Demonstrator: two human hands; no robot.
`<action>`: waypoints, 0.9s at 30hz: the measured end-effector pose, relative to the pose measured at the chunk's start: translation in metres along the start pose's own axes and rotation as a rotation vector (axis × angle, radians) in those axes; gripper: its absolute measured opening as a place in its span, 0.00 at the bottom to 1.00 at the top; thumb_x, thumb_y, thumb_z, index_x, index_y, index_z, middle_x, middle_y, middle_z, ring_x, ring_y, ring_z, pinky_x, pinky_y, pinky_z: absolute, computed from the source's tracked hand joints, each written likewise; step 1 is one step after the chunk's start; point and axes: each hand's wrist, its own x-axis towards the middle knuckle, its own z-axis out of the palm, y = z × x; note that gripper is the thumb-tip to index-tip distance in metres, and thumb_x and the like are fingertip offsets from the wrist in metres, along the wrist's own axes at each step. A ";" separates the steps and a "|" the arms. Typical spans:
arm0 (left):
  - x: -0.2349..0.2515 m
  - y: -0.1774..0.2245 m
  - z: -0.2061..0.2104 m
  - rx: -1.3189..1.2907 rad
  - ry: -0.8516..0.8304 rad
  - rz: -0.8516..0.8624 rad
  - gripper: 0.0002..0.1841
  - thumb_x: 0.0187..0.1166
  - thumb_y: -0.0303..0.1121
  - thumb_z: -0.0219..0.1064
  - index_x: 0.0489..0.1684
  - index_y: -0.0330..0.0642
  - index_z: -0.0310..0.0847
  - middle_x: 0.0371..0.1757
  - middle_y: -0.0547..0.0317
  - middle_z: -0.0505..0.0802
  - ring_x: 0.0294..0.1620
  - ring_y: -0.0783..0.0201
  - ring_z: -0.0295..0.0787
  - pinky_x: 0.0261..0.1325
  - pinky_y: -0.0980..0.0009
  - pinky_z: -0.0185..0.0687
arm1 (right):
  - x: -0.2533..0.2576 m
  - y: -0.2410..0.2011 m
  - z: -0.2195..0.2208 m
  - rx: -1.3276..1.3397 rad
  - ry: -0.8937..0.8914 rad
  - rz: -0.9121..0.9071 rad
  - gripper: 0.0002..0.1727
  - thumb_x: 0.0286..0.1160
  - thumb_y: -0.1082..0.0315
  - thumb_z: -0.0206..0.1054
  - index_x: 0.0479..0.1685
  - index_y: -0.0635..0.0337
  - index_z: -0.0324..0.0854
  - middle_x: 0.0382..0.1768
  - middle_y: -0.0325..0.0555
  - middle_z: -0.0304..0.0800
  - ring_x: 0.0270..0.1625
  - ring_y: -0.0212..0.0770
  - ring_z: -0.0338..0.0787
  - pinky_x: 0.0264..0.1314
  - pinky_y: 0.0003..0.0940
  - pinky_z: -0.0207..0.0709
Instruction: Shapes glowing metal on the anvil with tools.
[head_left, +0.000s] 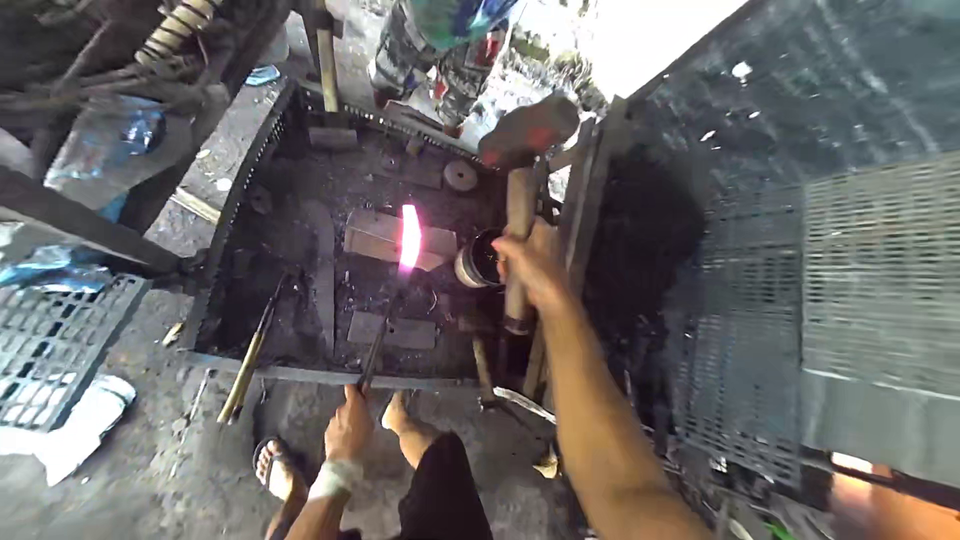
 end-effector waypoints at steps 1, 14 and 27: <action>0.007 -0.005 0.005 -0.003 0.018 0.014 0.24 0.94 0.44 0.49 0.85 0.46 0.62 0.56 0.36 0.93 0.58 0.34 0.93 0.58 0.37 0.87 | -0.028 -0.021 -0.025 -0.032 0.024 -0.066 0.21 0.75 0.69 0.70 0.65 0.63 0.73 0.28 0.48 0.83 0.21 0.42 0.84 0.25 0.39 0.85; 0.106 -0.045 0.059 0.001 0.017 -0.010 0.24 0.93 0.45 0.52 0.85 0.51 0.66 0.52 0.37 0.95 0.55 0.35 0.94 0.57 0.37 0.87 | 0.080 0.087 0.085 0.082 -0.191 0.111 0.14 0.75 0.74 0.66 0.55 0.66 0.72 0.20 0.44 0.77 0.16 0.38 0.79 0.20 0.34 0.79; 0.097 -0.064 0.033 0.030 0.016 0.059 0.25 0.93 0.44 0.50 0.87 0.52 0.62 0.60 0.36 0.93 0.61 0.35 0.92 0.60 0.36 0.86 | -0.113 -0.094 -0.095 -0.315 0.076 -0.492 0.32 0.69 0.55 0.73 0.72 0.55 0.71 0.32 0.40 0.89 0.23 0.39 0.89 0.25 0.40 0.89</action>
